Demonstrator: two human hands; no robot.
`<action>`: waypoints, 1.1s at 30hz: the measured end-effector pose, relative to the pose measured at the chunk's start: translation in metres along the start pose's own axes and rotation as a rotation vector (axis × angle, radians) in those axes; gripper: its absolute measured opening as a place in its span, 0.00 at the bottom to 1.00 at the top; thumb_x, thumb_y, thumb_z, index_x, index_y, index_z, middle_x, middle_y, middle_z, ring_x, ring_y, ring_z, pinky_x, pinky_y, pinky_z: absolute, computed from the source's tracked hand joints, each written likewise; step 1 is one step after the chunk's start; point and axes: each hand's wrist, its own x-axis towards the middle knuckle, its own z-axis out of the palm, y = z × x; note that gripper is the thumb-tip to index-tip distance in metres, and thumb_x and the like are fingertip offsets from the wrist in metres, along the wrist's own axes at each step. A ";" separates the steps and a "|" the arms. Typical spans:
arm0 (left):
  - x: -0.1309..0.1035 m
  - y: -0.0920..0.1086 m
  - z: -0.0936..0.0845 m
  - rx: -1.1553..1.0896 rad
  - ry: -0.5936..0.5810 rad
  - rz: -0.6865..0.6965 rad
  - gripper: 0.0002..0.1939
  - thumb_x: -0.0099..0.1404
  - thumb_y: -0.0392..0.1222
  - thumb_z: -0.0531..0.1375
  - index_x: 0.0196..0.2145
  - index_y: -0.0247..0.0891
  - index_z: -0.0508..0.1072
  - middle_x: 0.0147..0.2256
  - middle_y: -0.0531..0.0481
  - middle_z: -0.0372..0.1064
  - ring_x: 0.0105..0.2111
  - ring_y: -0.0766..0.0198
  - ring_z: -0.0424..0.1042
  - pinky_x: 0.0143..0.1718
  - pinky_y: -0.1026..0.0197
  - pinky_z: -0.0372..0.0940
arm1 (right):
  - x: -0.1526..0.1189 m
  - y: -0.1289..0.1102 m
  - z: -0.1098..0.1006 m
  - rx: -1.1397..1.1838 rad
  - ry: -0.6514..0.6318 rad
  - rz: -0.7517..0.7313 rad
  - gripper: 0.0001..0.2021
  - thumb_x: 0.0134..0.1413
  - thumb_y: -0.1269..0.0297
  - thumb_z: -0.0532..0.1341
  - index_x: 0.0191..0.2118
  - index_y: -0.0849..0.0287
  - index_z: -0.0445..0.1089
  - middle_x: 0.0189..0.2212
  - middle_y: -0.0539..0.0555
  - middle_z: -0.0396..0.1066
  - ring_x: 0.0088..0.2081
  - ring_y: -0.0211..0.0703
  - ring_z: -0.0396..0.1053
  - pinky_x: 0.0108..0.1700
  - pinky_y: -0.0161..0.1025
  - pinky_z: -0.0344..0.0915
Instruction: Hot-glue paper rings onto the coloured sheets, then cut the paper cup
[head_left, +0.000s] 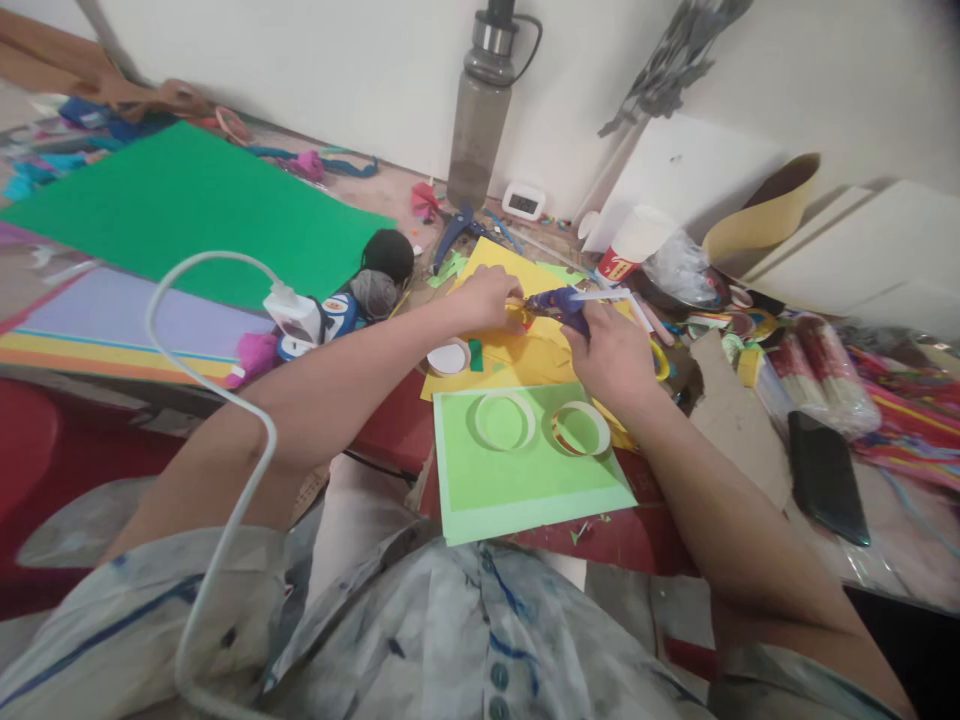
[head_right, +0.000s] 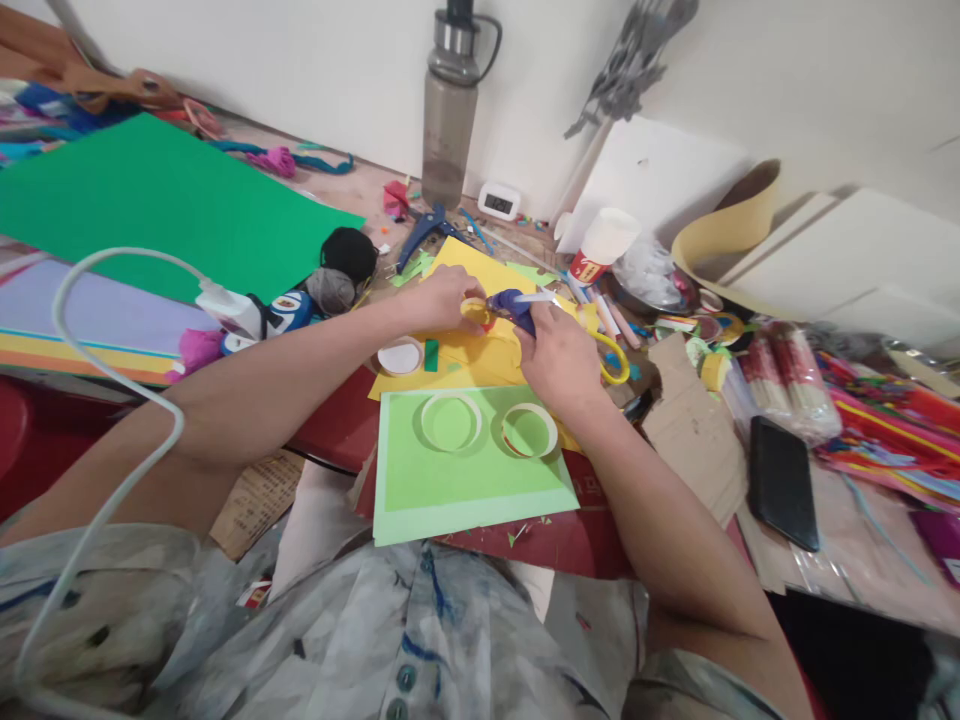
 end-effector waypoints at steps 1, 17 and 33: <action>0.000 0.001 0.000 0.005 0.010 -0.005 0.33 0.62 0.57 0.70 0.60 0.37 0.78 0.59 0.38 0.73 0.60 0.44 0.70 0.63 0.51 0.63 | 0.000 -0.001 0.000 -0.012 -0.006 0.003 0.16 0.69 0.62 0.55 0.55 0.65 0.70 0.46 0.70 0.77 0.47 0.67 0.73 0.48 0.55 0.67; -0.001 0.005 0.006 -0.057 0.074 -0.135 0.38 0.58 0.61 0.74 0.58 0.34 0.76 0.57 0.35 0.73 0.60 0.43 0.70 0.56 0.52 0.66 | -0.008 -0.002 -0.014 -0.055 0.009 -0.008 0.14 0.69 0.62 0.56 0.53 0.62 0.71 0.43 0.67 0.78 0.45 0.64 0.74 0.45 0.51 0.66; 0.006 -0.001 0.007 -0.054 0.060 -0.023 0.35 0.57 0.54 0.73 0.59 0.36 0.78 0.55 0.39 0.74 0.57 0.47 0.72 0.58 0.54 0.64 | 0.003 0.000 0.008 0.020 0.033 -0.013 0.16 0.69 0.61 0.53 0.54 0.62 0.71 0.49 0.71 0.77 0.50 0.67 0.73 0.49 0.56 0.68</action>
